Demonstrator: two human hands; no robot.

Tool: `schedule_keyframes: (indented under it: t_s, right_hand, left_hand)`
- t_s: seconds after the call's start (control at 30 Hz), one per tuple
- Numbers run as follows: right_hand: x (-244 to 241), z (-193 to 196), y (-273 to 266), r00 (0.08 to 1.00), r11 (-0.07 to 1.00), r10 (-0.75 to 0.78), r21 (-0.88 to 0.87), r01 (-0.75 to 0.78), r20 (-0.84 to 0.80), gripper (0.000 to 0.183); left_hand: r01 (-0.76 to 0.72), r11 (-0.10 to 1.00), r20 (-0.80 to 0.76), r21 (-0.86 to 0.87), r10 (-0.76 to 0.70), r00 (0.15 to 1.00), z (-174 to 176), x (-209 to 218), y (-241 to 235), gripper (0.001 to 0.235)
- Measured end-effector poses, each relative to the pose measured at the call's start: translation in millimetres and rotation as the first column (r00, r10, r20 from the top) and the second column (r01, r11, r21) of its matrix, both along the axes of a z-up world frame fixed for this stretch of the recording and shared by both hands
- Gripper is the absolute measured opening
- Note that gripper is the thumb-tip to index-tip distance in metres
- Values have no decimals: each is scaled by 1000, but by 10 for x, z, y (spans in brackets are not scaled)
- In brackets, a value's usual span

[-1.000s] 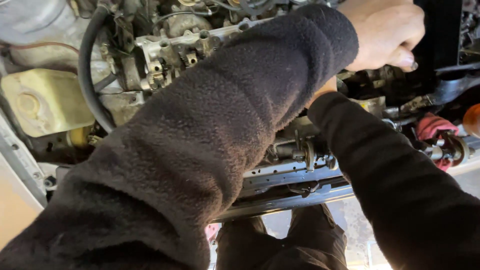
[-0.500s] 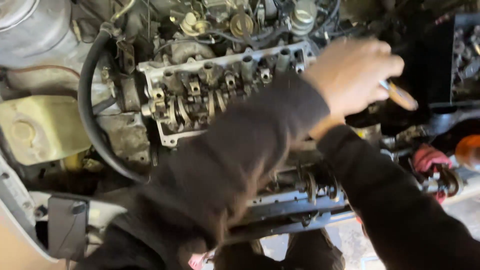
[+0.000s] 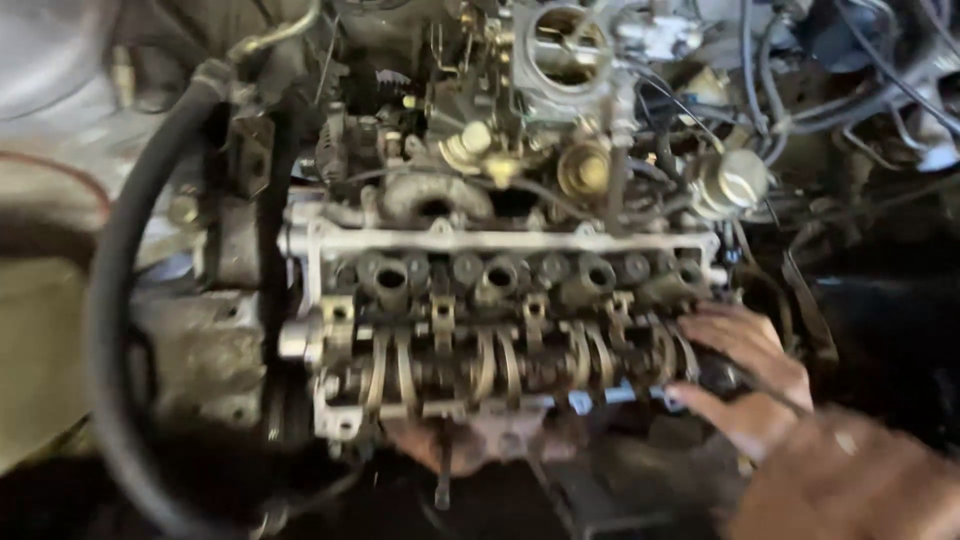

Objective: The person installs a camshaft into the cylinder head of a car engine. They align the camshaft with the bearing caps, place it into the engine block, and then use a socket wrench to tighten the bolts securing the camshaft in place.

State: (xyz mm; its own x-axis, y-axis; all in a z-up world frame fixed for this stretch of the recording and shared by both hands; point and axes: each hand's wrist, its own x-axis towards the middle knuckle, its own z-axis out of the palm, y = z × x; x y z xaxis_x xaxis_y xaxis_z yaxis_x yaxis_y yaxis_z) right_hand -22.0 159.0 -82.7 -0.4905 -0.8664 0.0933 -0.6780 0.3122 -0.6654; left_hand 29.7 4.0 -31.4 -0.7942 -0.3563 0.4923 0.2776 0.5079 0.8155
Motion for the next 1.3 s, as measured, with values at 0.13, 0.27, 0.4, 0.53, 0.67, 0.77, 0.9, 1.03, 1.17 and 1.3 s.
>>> schedule_keyframes:
  t_s: [0.13, 0.27, 0.4, 0.53, 0.67, 0.77, 0.9, 1.03, 1.17, 1.3]
  right_hand:
    - [-72, -93, 178, 990, 938, -127, 333, 97, 69, 71]
    - [-120, -134, 323, 983, 924, -130, 376, 73, 129, 71]
    - [-171, -211, 507, 969, 886, -166, 458, 66, 181, 72]
    - [-249, -212, 491, 973, 934, -90, 358, 7, 214, 69]
    - [-425, -510, 739, 956, 966, 32, 236, -104, 291, 67]
    - [-277, -354, 668, 956, 965, 8, 248, -84, 292, 68]
    - [-258, -363, 818, 992, 829, -5, 555, -64, 122, 81]
    - [-237, -175, 450, 972, 828, -95, 559, -43, 215, 84]
    - [-157, -166, 257, 924, 814, -250, 579, 38, 291, 85]
    - [-71, -94, 235, 994, 966, -78, 251, 58, 73, 75]
  left_hand:
    - [30, 998, 9, 46, -30, 1000, -289, -229, -243, 34]
    - [62, 993, 22, 98, -64, 998, -576, -425, -368, 31]
    - [76, 987, 51, 138, -83, 995, -985, -662, -425, 29]
    - [108, 981, 76, 162, -121, 990, -2709, -1107, -1, 27]
    - [144, 977, 100, 159, -161, 982, -2535, -950, -398, 25]
    - [182, 970, 118, 159, -201, 972, -1228, -692, -508, 24]
    - [231, 961, 138, 155, -253, 958, -783, -486, -420, 22]
    - [279, 950, 155, 138, -298, 942, -494, -290, -222, 20]
    - [324, 940, 181, 105, -338, 923, -242, -53, 12, 19]
    - [369, 928, 198, 50, -371, 907, 113, 98, 246, 18]
